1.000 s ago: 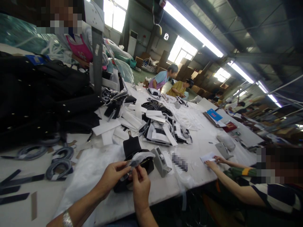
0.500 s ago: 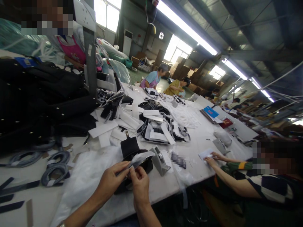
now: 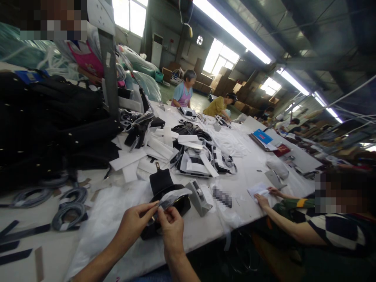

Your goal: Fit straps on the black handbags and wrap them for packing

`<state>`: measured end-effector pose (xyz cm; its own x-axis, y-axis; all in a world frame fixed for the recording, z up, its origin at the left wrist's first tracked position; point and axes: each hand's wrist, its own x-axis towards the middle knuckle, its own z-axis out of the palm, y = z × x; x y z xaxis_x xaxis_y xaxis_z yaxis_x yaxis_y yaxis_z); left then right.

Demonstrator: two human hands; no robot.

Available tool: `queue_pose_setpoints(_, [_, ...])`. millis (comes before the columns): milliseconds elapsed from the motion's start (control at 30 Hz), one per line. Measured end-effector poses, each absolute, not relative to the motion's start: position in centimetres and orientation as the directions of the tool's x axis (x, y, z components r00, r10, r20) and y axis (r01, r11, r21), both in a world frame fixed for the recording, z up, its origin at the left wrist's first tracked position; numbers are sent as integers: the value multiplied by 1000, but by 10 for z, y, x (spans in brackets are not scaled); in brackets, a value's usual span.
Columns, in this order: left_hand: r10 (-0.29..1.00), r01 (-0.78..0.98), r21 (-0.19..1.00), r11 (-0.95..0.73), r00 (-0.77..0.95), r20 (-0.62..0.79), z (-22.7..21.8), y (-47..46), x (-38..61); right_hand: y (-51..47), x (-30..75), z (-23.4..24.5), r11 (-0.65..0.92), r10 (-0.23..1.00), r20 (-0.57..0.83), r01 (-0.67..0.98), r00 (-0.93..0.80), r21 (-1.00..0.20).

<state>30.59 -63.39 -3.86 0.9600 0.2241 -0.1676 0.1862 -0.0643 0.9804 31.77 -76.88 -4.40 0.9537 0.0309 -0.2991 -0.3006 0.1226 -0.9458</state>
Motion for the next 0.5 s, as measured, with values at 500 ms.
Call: queue_pose_setpoints(500, [285, 16, 932, -361, 954, 94, -49, -636, 302, -768, 318, -44, 165, 28, -329, -329, 944, -930])
